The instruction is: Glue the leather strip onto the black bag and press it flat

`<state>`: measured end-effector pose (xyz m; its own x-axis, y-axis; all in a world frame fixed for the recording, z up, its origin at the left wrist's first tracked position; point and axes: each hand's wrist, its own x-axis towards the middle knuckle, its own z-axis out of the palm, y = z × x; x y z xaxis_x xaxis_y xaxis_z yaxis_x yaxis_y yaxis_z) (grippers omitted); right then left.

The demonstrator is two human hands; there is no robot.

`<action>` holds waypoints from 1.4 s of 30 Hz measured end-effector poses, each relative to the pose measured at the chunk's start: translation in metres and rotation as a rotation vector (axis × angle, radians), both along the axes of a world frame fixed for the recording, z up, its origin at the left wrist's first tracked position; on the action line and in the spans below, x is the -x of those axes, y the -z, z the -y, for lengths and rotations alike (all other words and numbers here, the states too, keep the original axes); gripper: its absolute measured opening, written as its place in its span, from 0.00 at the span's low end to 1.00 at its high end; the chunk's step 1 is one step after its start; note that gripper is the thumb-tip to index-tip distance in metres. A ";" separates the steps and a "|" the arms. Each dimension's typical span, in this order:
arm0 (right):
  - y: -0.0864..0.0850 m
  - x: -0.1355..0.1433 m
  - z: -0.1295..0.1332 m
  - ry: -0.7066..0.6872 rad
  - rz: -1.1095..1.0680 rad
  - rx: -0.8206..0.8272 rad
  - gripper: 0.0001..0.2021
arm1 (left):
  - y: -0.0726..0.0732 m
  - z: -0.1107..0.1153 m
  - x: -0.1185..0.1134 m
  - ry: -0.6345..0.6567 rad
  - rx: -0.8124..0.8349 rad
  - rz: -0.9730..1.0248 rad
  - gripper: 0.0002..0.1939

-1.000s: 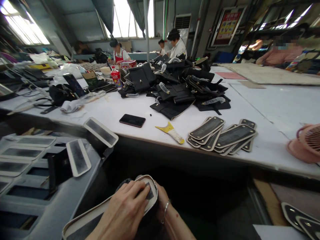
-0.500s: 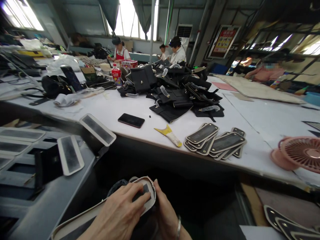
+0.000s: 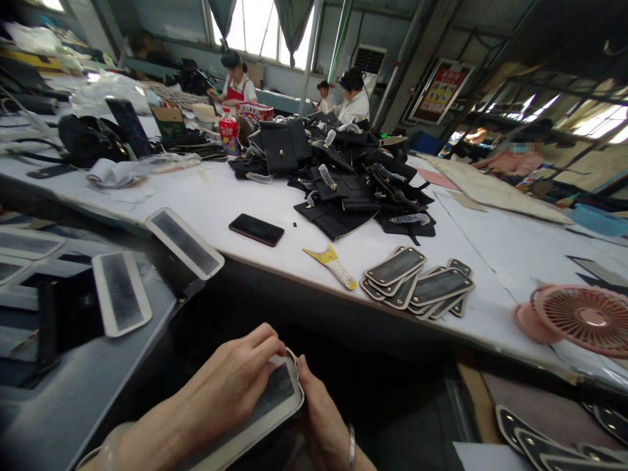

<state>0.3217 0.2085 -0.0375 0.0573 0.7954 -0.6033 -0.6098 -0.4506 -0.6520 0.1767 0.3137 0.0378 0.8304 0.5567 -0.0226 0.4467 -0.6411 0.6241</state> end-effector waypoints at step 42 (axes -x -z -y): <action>-0.037 -0.024 -0.010 -0.341 0.178 -0.024 0.29 | 0.001 -0.012 0.091 -0.189 0.349 0.027 0.24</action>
<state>0.3457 0.2186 -0.0003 -0.1106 0.8010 -0.5883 -0.3036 -0.5909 -0.7474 0.0857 0.3256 0.0371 0.7170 0.6624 -0.2172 0.5172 -0.2966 0.8028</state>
